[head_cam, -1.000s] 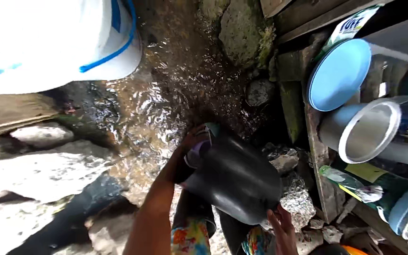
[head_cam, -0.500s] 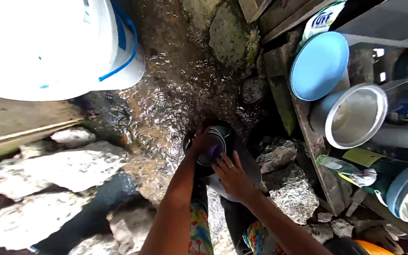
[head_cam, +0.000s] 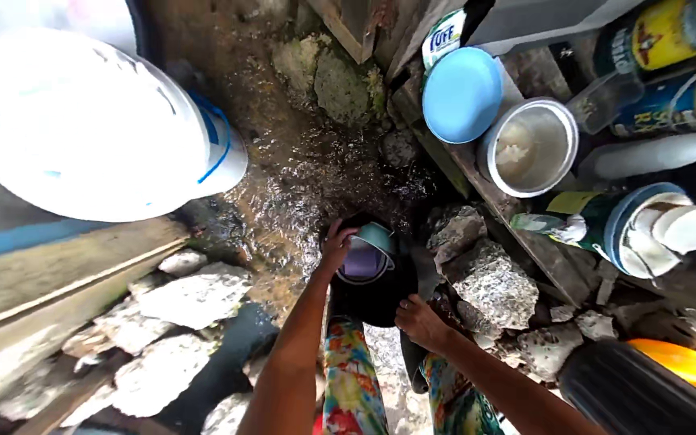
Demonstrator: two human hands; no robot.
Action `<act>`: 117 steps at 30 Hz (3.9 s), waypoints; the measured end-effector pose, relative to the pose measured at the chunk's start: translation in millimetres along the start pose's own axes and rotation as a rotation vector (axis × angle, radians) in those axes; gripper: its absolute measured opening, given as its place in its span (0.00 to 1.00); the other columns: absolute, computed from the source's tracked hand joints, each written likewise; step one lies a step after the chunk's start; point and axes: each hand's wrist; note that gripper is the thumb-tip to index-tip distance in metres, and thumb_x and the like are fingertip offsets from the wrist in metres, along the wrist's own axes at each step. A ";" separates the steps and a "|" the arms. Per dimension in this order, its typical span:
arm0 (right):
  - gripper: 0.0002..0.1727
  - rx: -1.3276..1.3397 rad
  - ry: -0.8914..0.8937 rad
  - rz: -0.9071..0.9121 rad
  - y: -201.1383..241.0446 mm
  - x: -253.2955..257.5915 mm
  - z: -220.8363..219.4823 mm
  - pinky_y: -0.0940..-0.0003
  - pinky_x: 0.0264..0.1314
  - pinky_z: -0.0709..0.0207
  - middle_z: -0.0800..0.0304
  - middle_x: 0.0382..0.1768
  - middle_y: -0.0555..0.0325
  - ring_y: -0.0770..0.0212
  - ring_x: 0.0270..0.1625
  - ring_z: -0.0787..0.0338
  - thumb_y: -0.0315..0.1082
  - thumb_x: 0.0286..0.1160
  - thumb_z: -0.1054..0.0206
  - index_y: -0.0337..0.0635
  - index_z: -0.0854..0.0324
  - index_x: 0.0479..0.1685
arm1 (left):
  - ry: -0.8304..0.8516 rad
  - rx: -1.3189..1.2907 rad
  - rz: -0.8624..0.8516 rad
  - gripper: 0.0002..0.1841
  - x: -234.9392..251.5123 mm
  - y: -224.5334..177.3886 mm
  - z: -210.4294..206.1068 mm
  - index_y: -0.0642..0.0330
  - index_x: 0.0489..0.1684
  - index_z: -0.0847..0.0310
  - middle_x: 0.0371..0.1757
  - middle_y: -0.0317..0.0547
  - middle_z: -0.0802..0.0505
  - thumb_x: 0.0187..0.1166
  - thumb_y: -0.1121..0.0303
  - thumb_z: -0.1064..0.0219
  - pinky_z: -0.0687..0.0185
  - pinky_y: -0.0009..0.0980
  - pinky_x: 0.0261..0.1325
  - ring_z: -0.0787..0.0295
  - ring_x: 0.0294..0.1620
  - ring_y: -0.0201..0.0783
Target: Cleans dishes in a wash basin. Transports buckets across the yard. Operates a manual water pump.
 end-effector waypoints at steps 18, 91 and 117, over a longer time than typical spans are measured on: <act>0.09 0.025 -0.183 -0.023 30.4 -153.7 27.8 0.57 0.56 0.19 0.10 0.30 0.56 0.55 0.45 0.09 0.19 0.69 0.34 0.41 0.13 0.26 | 0.459 0.713 -0.048 0.18 -32.5 -144.1 12.1 0.76 0.65 0.18 0.58 0.77 0.11 0.90 0.68 0.41 0.25 0.66 0.72 0.14 0.65 0.71; 0.50 0.744 -1.480 -2.122 83.5 -289.7 55.6 0.42 0.91 0.44 0.48 0.88 0.21 0.28 0.90 0.43 0.37 0.71 0.24 0.22 0.49 0.89 | 0.888 0.703 -1.106 0.19 -60.8 -482.1 -256.6 0.57 0.74 0.15 0.49 0.67 0.09 0.89 0.64 0.39 0.22 0.63 0.61 0.11 0.48 0.63; 0.23 1.789 -1.251 -1.692 63.2 -313.5 44.3 0.59 0.42 0.15 0.11 0.46 0.41 0.55 0.38 0.08 0.40 0.97 0.52 0.31 0.34 0.77 | 0.498 0.894 -0.715 0.14 -118.4 -524.2 -293.0 0.60 0.64 0.12 0.50 0.60 0.05 0.90 0.72 0.42 0.17 0.63 0.58 0.07 0.52 0.61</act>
Point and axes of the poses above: each hand's wrist, its own x-axis towards the middle knuckle, its own z-axis out of the back of the hand, y = z × x
